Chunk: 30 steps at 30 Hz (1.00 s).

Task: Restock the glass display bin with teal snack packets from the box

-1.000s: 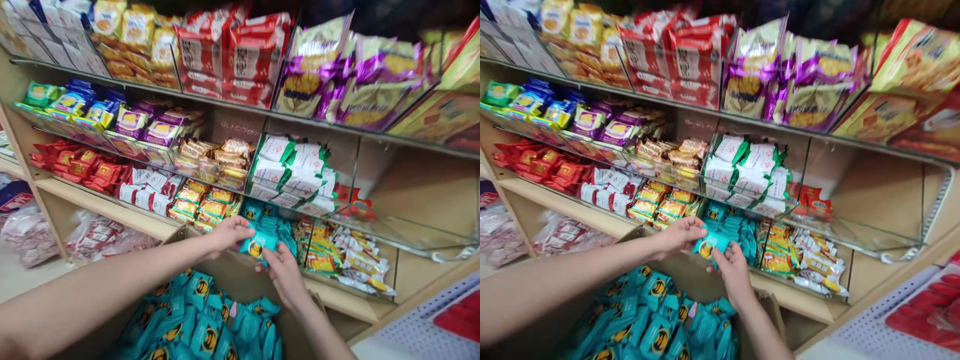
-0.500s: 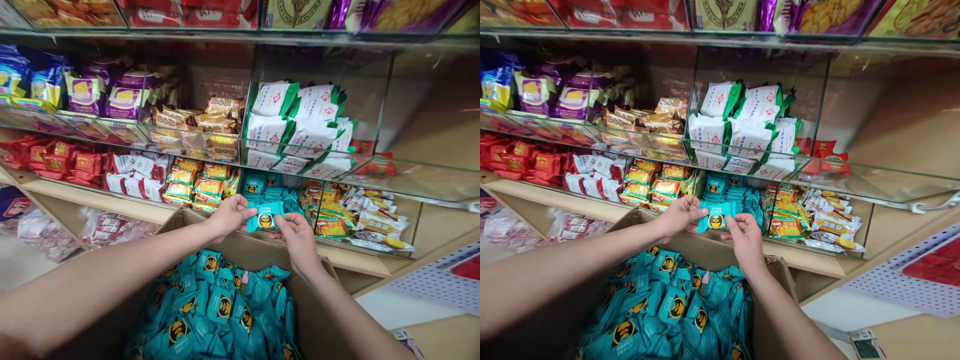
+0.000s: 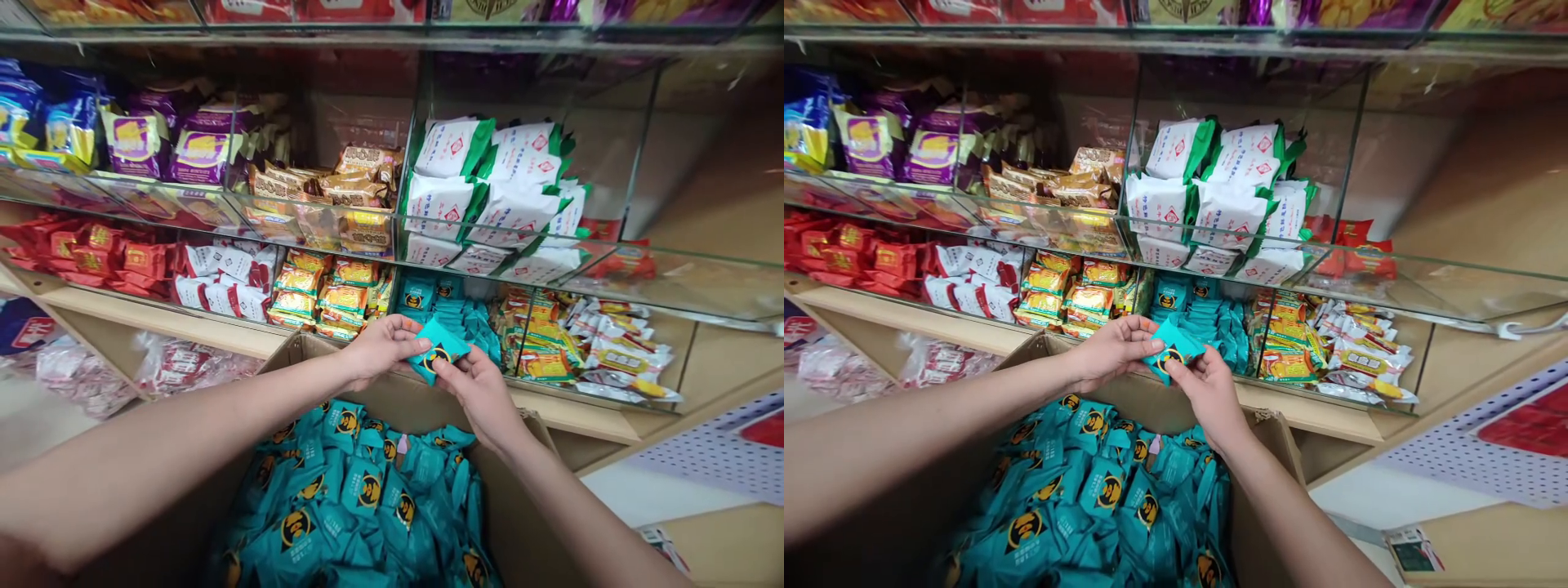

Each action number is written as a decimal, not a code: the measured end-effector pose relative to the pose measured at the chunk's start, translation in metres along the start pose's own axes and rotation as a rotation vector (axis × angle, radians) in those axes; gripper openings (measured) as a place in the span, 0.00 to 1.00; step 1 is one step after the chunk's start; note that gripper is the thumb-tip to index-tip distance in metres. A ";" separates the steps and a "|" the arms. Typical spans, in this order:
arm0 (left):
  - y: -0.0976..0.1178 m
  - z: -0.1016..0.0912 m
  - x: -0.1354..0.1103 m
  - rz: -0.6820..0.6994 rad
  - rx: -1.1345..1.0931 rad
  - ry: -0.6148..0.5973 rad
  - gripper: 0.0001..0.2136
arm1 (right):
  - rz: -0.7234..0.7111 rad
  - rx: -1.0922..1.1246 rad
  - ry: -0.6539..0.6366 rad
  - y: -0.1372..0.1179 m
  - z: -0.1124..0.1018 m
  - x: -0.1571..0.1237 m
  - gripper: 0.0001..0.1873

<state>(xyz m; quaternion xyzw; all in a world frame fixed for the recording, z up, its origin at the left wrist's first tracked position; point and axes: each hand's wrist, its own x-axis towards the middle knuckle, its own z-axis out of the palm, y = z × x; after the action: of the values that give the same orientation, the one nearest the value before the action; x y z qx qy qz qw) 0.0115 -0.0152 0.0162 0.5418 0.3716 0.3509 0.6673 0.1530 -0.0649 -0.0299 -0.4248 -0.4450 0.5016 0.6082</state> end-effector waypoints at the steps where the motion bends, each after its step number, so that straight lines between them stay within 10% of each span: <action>1: 0.001 -0.001 0.000 -0.005 0.039 0.001 0.18 | 0.009 -0.009 -0.002 0.000 0.000 0.000 0.18; 9: 0.003 -0.007 0.005 0.035 0.281 -0.068 0.17 | -0.035 -0.107 -0.209 0.008 -0.001 0.001 0.17; 13: -0.004 -0.011 0.011 0.263 0.381 0.017 0.16 | -0.196 -0.498 -0.018 -0.002 -0.012 0.014 0.21; 20: -0.015 -0.023 0.015 0.542 1.078 -0.064 0.12 | -0.376 -1.470 0.228 -0.035 -0.042 0.104 0.20; 30: -0.019 -0.024 0.016 0.595 1.240 -0.142 0.09 | -0.390 -1.527 0.228 -0.011 -0.050 0.191 0.18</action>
<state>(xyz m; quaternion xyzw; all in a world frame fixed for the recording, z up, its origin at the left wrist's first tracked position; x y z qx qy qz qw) -0.0008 0.0070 -0.0076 0.9239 0.2945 0.2052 0.1323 0.2231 0.1184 -0.0090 -0.6875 -0.6670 -0.1040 0.2675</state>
